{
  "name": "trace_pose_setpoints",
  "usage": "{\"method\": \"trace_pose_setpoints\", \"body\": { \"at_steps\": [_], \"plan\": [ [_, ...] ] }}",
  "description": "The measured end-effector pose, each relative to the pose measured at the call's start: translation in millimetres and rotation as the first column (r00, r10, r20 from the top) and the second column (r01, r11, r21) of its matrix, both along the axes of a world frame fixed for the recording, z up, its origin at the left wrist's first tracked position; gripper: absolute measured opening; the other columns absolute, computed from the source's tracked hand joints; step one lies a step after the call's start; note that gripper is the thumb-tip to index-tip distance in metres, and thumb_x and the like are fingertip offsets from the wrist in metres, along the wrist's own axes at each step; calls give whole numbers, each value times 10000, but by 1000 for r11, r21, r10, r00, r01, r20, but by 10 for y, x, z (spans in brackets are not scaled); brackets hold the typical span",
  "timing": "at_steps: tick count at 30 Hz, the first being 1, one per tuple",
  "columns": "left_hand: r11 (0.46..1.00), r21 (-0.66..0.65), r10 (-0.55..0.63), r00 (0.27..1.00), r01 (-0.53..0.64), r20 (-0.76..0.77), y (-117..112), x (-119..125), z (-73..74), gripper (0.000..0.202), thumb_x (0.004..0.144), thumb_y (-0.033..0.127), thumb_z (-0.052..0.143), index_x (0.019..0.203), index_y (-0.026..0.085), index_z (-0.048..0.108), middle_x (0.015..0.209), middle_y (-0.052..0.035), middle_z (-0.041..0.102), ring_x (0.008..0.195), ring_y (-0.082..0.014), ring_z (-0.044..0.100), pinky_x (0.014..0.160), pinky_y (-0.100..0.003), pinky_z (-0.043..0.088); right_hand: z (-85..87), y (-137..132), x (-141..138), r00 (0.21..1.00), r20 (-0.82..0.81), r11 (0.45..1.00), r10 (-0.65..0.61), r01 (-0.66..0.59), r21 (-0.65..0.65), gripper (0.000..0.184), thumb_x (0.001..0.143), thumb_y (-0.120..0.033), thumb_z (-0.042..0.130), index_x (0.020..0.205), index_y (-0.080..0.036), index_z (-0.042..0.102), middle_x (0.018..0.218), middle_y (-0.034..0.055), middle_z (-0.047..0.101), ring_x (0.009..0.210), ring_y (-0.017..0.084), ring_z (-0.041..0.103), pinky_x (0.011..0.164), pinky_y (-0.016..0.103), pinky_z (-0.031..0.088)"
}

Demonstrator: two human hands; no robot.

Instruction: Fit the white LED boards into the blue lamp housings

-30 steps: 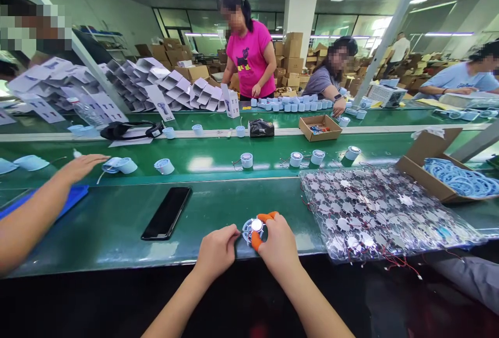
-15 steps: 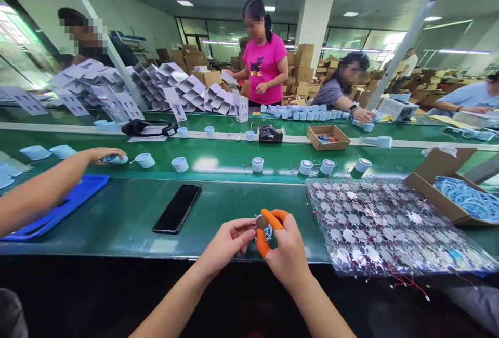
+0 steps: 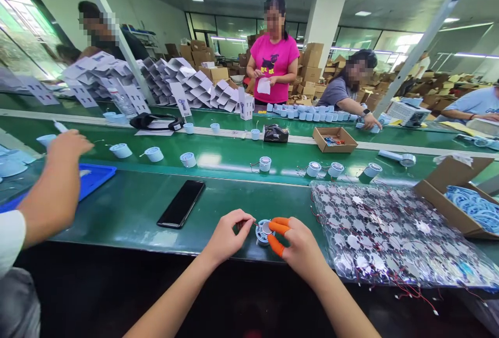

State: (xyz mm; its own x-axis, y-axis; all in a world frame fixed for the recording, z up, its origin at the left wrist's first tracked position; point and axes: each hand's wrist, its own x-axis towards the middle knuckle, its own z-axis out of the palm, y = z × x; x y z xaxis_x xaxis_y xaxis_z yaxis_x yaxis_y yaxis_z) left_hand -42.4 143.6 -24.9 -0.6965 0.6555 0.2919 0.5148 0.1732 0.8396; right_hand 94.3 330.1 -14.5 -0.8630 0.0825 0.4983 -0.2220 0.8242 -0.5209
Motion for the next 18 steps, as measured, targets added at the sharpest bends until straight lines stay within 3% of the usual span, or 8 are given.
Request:
{"method": "trace_pose_setpoints", "body": {
  "at_steps": [3, 9, 13, 18],
  "plan": [
    [999, -48, 13, 998, -16, -64, 73, -13, -123, 198, 921, 258, 573, 921, 172, 751, 746, -35, 624, 729, -159, 565, 693, -271, 454, -47, 22, -41, 998, 54, 997, -33, 29, 73, 223, 893, -205, 671, 1099, -232, 753, 1018, 77, 749, 867, 201, 698, 793, 329, 591],
    [989, -135, -53, 999, 53, -3, 195, -6, -338, 317, 919, 161, 520, 1087, 238, 778, 670, 7, 557, 632, -128, 511, 616, -240, 390, -115, -90, -95, 989, 52, 979, -135, 125, 160, 211, 874, -189, 662, 1059, -198, 763, 970, 86, 757, 842, 223, 693, 763, 346, 581],
    [983, -163, -101, 992, 87, -77, 192, 29, -419, 421, 894, 93, 506, 1205, 263, 734, 714, -3, 613, 690, -141, 560, 666, -246, 420, -143, -173, -92, 983, 60, 980, -175, 168, 102, 213, 878, -200, 664, 1067, -203, 760, 1019, 100, 742, 884, 234, 686, 799, 369, 576],
    [984, -162, -101, 979, 72, -178, 194, 33, -486, 446, 889, 78, 479, 1234, 236, 714, 774, -32, 682, 755, -171, 627, 730, -278, 491, -190, -193, -100, 982, 99, 984, -160, 167, -59, 172, 861, -243, 725, 1025, -241, 776, 1081, 100, 723, 979, 249, 677, 869, 399, 565]
  ]
}}
